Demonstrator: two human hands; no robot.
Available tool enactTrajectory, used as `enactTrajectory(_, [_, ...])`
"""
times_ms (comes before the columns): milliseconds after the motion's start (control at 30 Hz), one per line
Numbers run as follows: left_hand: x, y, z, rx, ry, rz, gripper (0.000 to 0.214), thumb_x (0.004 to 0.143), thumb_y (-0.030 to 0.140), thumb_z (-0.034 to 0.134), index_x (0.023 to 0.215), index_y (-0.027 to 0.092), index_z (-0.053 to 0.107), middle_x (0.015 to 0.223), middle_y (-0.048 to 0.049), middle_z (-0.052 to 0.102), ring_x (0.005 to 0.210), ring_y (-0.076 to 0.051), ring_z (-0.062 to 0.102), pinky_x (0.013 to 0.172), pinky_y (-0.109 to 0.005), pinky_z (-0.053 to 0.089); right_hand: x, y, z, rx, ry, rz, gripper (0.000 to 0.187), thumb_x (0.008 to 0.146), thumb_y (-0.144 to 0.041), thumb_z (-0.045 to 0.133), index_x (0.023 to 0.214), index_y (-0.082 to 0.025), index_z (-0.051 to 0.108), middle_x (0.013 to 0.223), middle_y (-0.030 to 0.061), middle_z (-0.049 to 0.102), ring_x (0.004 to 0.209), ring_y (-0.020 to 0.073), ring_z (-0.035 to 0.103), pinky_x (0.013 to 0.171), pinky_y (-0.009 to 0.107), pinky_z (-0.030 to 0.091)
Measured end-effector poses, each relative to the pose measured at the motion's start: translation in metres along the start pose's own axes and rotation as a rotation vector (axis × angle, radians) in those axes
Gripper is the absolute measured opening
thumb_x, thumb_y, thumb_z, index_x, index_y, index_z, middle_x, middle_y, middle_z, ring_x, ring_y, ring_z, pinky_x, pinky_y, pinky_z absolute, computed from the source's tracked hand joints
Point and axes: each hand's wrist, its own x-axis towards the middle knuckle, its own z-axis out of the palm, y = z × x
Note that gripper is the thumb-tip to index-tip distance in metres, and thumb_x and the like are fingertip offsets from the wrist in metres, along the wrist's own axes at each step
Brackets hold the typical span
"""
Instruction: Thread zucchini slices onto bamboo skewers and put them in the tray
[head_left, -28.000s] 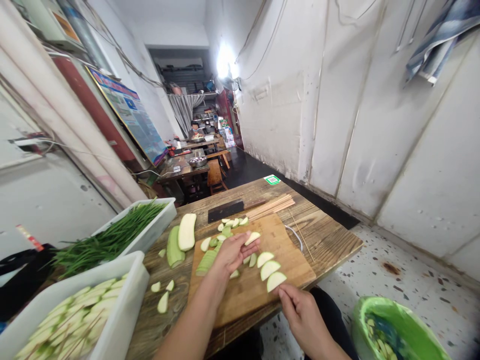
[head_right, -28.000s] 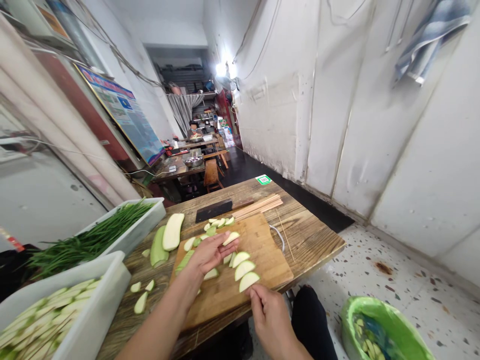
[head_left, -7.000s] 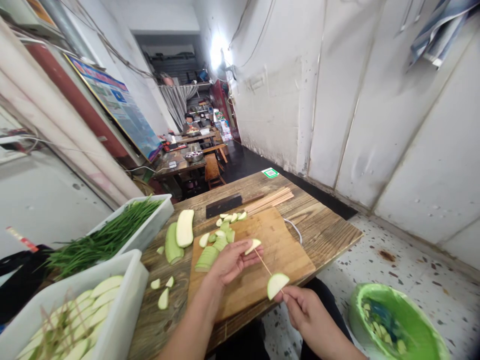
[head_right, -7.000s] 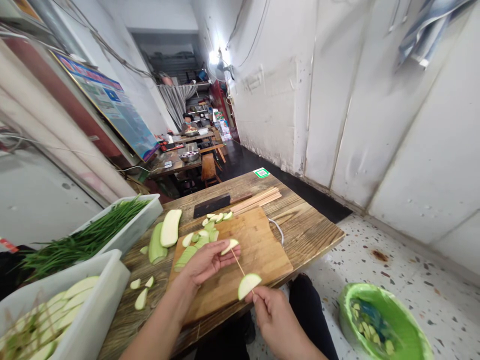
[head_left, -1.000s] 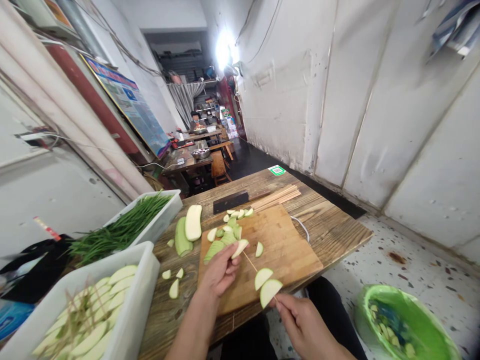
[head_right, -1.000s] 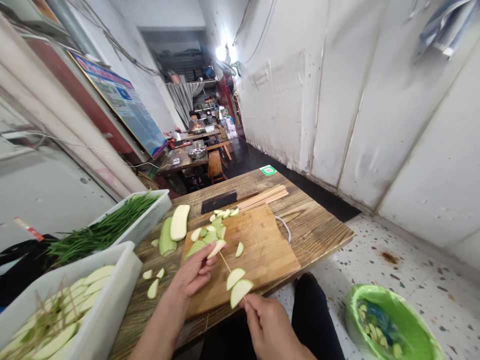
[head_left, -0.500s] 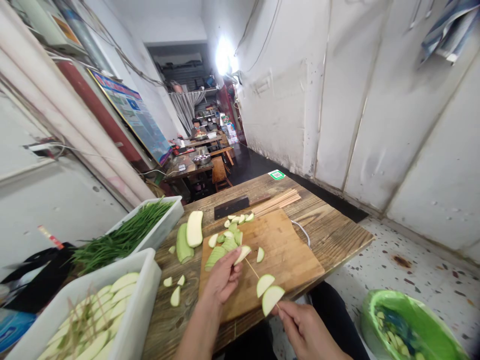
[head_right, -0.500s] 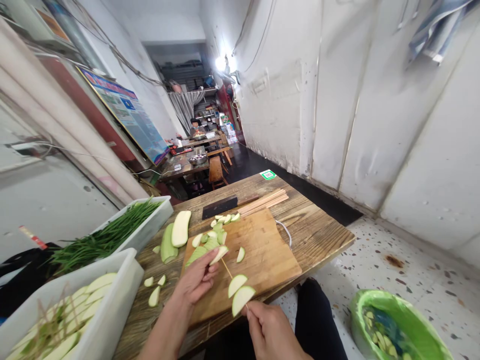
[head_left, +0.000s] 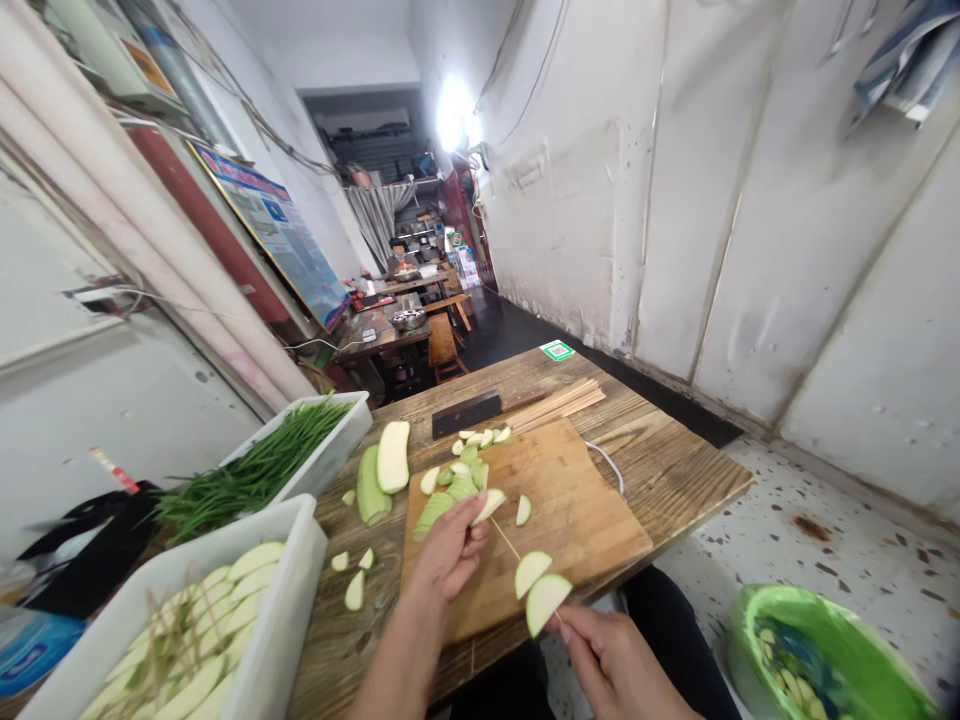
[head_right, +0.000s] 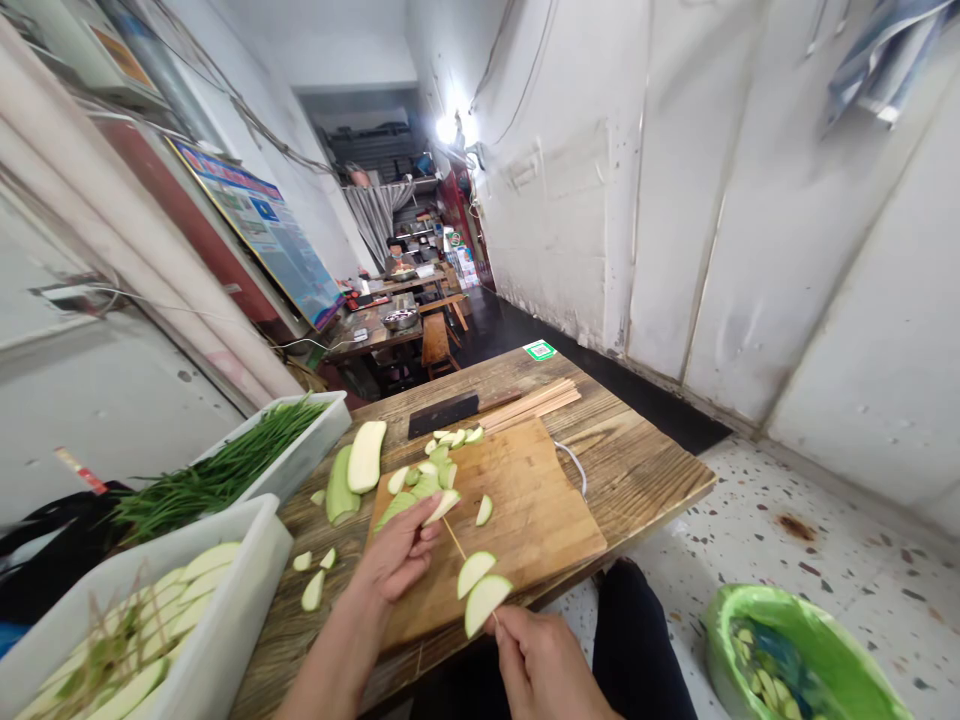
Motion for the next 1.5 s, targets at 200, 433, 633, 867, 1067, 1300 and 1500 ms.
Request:
enactTrajectory(200, [-0.002, 0.001, 0.003, 0.032, 0.001, 0.000, 0.018, 0.072, 0.024, 0.070, 0.080, 0.011, 0.060, 0.065, 0.0022, 0.052, 0.041, 0.003, 0.032, 0.030, -0.005, 0.016, -0.002, -0.001, 0.000, 0.007, 0.003, 0.008, 0.024, 0.094, -0.025, 0.030, 0.072, -0.021, 0.038, 0.062, -0.0059, 0.030, 0.052, 0.0106, 0.031, 0.051, 0.023, 0.026])
enactTrajectory(433, [0.001, 0.000, 0.000, 0.024, -0.010, 0.009, 0.021, 0.069, 0.026, 0.072, 0.080, 0.012, 0.059, 0.060, 0.0045, 0.047, 0.041, 0.002, 0.032, 0.031, -0.006, 0.015, -0.001, -0.003, -0.001, 0.008, 0.002, 0.002, 0.024, 0.094, -0.025, 0.029, 0.073, -0.020, 0.041, 0.061, -0.0060, 0.030, 0.051, 0.0104, 0.031, 0.050, 0.023, 0.025])
enactTrajectory(633, [0.000, 0.002, 0.001, 0.020, 0.022, -0.015, 0.028, 0.064, 0.028, 0.076, 0.079, 0.012, 0.057, 0.060, 0.0055, 0.047, 0.039, 0.002, 0.030, 0.031, -0.007, 0.013, -0.001, -0.005, 0.001, -0.001, 0.002, 0.021, 0.025, 0.093, -0.027, 0.029, 0.071, -0.021, 0.039, 0.061, -0.0059, 0.029, 0.051, 0.0108, 0.030, 0.050, 0.023, 0.025])
enactTrajectory(867, [0.001, -0.001, 0.000, 0.007, 0.028, -0.001, 0.031, 0.061, 0.029, 0.077, 0.079, 0.013, 0.058, 0.061, 0.0059, 0.046, 0.040, 0.002, 0.031, 0.032, -0.008, 0.012, -0.003, -0.002, 0.002, 0.017, -0.005, 0.007, 0.026, 0.094, -0.028, 0.028, 0.071, -0.021, 0.039, 0.061, -0.0056, 0.030, 0.051, 0.0108, 0.030, 0.050, 0.023, 0.025])
enactTrajectory(1067, [-0.002, -0.001, 0.003, 0.033, 0.029, 0.018, 0.030, 0.061, 0.029, 0.077, 0.078, 0.012, 0.058, 0.058, 0.0061, 0.045, 0.040, 0.002, 0.030, 0.032, -0.008, 0.012, -0.003, -0.001, 0.003, 0.015, 0.010, 0.026, 0.024, 0.093, -0.028, 0.030, 0.072, -0.021, 0.039, 0.060, -0.0061, 0.029, 0.051, 0.0106, 0.029, 0.049, 0.023, 0.024])
enactTrajectory(1300, [-0.005, 0.000, 0.011, 0.080, 0.070, -0.012, 0.031, 0.068, 0.027, 0.072, 0.090, 0.009, 0.061, 0.049, 0.0080, 0.041, 0.036, 0.001, 0.026, 0.032, -0.009, 0.012, -0.004, -0.002, 0.004, 0.031, 0.040, 0.032, 0.027, 0.094, -0.028, 0.029, 0.072, -0.019, 0.044, 0.059, -0.0061, 0.031, 0.051, 0.0105, 0.032, 0.050, 0.023, 0.025])
enactTrajectory(1500, [-0.004, -0.005, 0.016, 0.079, 0.018, -0.002, 0.028, 0.069, 0.025, 0.070, 0.090, 0.007, 0.062, 0.065, 0.0005, 0.055, 0.039, 0.002, 0.030, 0.032, -0.009, 0.013, 0.000, 0.000, 0.007, 0.026, 0.084, 0.031, 0.030, 0.094, -0.027, 0.030, 0.076, -0.017, 0.051, 0.061, -0.0049, 0.036, 0.053, 0.0112, 0.037, 0.052, 0.022, 0.029])
